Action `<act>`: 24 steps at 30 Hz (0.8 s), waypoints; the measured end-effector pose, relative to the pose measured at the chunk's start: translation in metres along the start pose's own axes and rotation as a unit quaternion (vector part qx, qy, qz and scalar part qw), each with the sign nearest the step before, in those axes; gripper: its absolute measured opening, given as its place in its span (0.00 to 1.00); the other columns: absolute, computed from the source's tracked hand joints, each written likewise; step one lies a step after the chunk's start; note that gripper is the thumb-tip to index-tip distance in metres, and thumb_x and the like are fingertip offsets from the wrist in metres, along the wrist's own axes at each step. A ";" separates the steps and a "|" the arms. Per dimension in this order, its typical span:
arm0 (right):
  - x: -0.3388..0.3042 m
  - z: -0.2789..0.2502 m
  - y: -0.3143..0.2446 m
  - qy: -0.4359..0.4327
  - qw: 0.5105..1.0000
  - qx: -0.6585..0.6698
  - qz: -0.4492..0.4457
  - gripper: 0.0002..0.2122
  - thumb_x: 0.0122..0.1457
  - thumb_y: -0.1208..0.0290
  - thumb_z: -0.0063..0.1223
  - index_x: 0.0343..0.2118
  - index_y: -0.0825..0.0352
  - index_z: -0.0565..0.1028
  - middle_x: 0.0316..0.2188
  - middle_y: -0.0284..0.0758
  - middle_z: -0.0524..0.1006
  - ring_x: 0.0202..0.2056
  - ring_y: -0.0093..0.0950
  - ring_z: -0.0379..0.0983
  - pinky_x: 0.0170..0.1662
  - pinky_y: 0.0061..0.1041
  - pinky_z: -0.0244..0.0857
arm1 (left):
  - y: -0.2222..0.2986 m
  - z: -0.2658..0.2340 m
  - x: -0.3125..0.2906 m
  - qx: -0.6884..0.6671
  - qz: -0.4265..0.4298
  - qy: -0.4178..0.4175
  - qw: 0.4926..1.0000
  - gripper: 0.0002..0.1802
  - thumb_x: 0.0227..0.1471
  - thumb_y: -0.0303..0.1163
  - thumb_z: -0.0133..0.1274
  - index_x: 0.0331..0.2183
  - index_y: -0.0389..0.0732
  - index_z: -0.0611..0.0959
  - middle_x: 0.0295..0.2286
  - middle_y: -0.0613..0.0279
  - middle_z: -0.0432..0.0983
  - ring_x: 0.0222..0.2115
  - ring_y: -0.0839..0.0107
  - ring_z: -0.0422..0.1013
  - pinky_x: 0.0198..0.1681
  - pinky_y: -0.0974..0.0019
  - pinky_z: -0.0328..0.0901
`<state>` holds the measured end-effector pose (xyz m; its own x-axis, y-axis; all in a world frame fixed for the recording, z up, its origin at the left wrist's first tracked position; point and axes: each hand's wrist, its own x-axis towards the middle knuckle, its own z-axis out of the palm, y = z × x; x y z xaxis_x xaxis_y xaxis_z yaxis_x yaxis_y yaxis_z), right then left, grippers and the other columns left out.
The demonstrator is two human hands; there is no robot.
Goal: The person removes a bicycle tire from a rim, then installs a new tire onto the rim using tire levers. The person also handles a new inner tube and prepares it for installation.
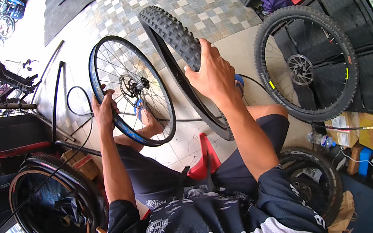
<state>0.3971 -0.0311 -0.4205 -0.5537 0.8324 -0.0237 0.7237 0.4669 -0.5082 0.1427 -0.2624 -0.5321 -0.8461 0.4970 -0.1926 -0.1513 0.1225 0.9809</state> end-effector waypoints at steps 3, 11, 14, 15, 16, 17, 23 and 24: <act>0.002 0.009 0.011 0.028 0.999 0.010 -0.023 0.38 0.56 0.57 0.64 0.66 0.66 0.60 0.53 0.52 0.76 0.48 0.54 0.78 0.50 0.51 0.72 | 0.002 -0.004 -0.002 -0.002 -0.005 -0.002 1.000 0.23 0.61 0.29 0.56 0.56 0.37 0.73 0.36 0.58 0.81 0.18 0.79 0.69 0.17 0.72 0.66; 0.004 0.018 0.021 0.045 0.998 0.023 -0.038 0.38 0.55 0.56 0.64 0.66 0.66 0.60 0.52 0.52 0.76 0.47 0.53 0.78 0.49 0.51 0.73 | 0.004 -0.005 0.000 -0.006 -0.013 -0.020 1.000 0.24 0.62 0.28 0.56 0.58 0.37 0.73 0.37 0.58 0.81 0.18 0.80 0.69 0.17 0.72 0.67; 0.003 0.019 0.024 0.048 0.998 0.027 -0.038 0.38 0.55 0.57 0.64 0.65 0.66 0.60 0.52 0.52 0.76 0.47 0.53 0.78 0.49 0.50 0.73 | 0.005 -0.001 0.001 0.004 0.001 -0.026 1.000 0.24 0.62 0.28 0.56 0.58 0.37 0.72 0.37 0.58 0.81 0.18 0.79 0.69 0.17 0.71 0.67; 0.003 0.018 0.025 0.049 0.998 0.031 -0.039 0.38 0.55 0.56 0.64 0.65 0.66 0.60 0.51 0.52 0.76 0.47 0.53 0.78 0.49 0.50 0.73 | 0.005 0.000 0.002 0.011 0.001 -0.028 1.000 0.24 0.61 0.28 0.56 0.58 0.36 0.72 0.37 0.58 0.81 0.18 0.79 0.69 0.17 0.71 0.67; 0.003 0.017 0.026 0.048 0.998 0.033 -0.035 0.38 0.55 0.56 0.64 0.65 0.66 0.60 0.51 0.52 0.76 0.47 0.53 0.78 0.49 0.50 0.73 | 0.006 0.001 0.002 0.014 0.005 -0.030 0.999 0.24 0.61 0.28 0.56 0.58 0.36 0.72 0.37 0.58 0.81 0.17 0.79 0.69 0.16 0.71 0.66; 0.003 0.017 0.027 0.051 0.997 0.034 -0.040 0.38 0.55 0.56 0.64 0.65 0.66 0.60 0.51 0.52 0.76 0.47 0.54 0.78 0.49 0.50 0.73 | 0.007 0.003 0.003 0.020 0.004 -0.031 0.999 0.24 0.61 0.28 0.56 0.58 0.36 0.72 0.37 0.58 0.81 0.17 0.79 0.69 0.16 0.71 0.66; -0.013 0.014 0.027 0.036 0.998 0.030 -0.036 0.38 0.56 0.56 0.64 0.65 0.67 0.60 0.51 0.52 0.76 0.48 0.53 0.77 0.50 0.49 0.72 | 0.009 0.005 -0.008 0.027 -0.001 -0.043 0.999 0.25 0.61 0.27 0.55 0.58 0.35 0.72 0.36 0.58 0.81 0.16 0.80 0.68 0.16 0.72 0.65; -0.015 0.014 0.027 0.035 0.998 0.032 -0.036 0.38 0.56 0.56 0.64 0.66 0.67 0.59 0.52 0.52 0.75 0.48 0.53 0.77 0.50 0.49 0.72 | 0.008 0.005 -0.011 0.031 -0.011 -0.036 0.999 0.25 0.61 0.27 0.56 0.58 0.35 0.72 0.36 0.58 0.81 0.16 0.80 0.68 0.16 0.72 0.65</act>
<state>0.4189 -0.0347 -0.4459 -0.5711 0.8176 0.0735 0.6545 0.5075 -0.5604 0.1531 -0.2619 -0.5221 -0.8032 0.5542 -0.2185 -0.1361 0.1864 0.9730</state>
